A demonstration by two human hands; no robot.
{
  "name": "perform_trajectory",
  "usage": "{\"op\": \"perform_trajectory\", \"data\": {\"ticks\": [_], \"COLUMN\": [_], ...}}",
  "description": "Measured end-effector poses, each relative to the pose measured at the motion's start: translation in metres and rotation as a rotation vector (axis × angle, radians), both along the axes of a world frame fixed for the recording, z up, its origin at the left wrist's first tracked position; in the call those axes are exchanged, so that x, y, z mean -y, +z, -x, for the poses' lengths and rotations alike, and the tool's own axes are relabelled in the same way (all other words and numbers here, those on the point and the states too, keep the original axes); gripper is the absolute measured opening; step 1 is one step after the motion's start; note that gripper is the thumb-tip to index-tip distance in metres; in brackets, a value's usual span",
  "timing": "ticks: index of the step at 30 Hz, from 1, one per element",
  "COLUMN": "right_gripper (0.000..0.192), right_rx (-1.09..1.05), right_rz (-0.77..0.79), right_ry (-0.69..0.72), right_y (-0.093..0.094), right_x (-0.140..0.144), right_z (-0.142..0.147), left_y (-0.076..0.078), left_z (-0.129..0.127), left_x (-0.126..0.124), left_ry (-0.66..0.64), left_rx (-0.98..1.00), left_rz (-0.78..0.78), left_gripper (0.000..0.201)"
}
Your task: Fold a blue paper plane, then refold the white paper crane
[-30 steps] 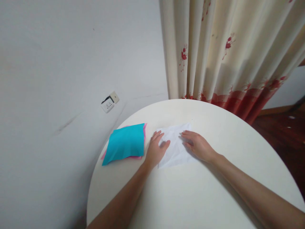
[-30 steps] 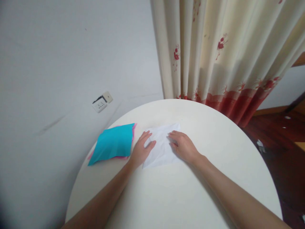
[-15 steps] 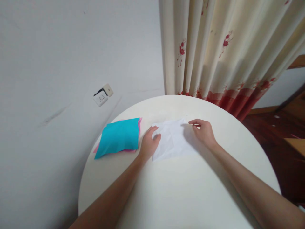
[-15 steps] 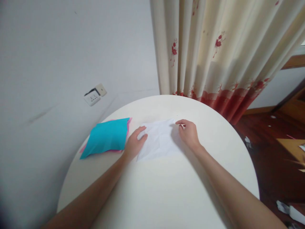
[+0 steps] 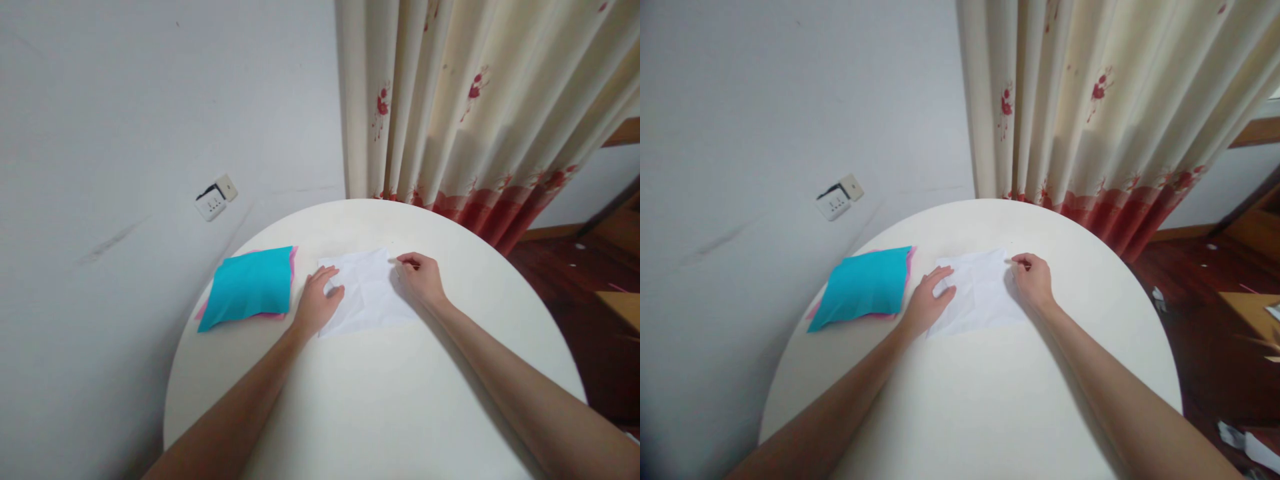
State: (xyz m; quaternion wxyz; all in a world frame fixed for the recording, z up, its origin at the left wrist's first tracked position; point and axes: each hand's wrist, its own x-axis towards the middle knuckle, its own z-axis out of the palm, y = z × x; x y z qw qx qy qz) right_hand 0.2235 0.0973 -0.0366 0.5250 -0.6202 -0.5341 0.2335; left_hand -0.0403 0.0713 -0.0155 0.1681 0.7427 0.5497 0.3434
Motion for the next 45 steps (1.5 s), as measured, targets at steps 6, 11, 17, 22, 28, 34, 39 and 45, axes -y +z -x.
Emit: {"op": "perform_trajectory", "data": {"ticks": [6,11,17,22,28,34,39,45], "right_gripper": [0.029,0.030,0.029,0.028,0.029,0.028,0.025,0.025], "right_rx": [0.037,0.077,0.090,0.095,0.121,0.121,0.057,0.080], "right_rz": [0.003,0.002,0.006,0.008,-0.014,0.001,-0.008,-0.068], "right_ry": [0.001,0.007,0.005,0.002,0.009,0.010,0.013,-0.009], "right_y": [-0.001,-0.001,0.000,0.000,0.002,0.005,0.010,0.020], "right_x": [-0.001,0.001,0.002,0.002,0.002,0.004,0.004,0.007], "right_z": [0.000,0.000,0.000,0.000,0.001,0.003,-0.003,-0.004], "left_y": [0.002,-0.001,-0.003,-0.004,-0.004,-0.004,-0.004,0.004], "left_z": [-0.001,0.000,0.001,0.001,0.002,0.001,0.002,0.010], "left_x": [0.002,0.001,0.001,0.000,-0.001,0.000,0.000,-0.005], "left_ry": [0.007,-0.002,-0.022,-0.019,-0.027,-0.024,-0.049,-0.115], "left_rx": [-0.021,-0.036,-0.047,-0.053,-0.033,-0.034,-0.066,-0.078], "left_rz": [0.019,0.012,-0.004,-0.007,-0.013,-0.014,-0.006,-0.033], "left_gripper": [0.038,0.040,0.039,0.038,0.036,0.034,0.038,0.041]}}
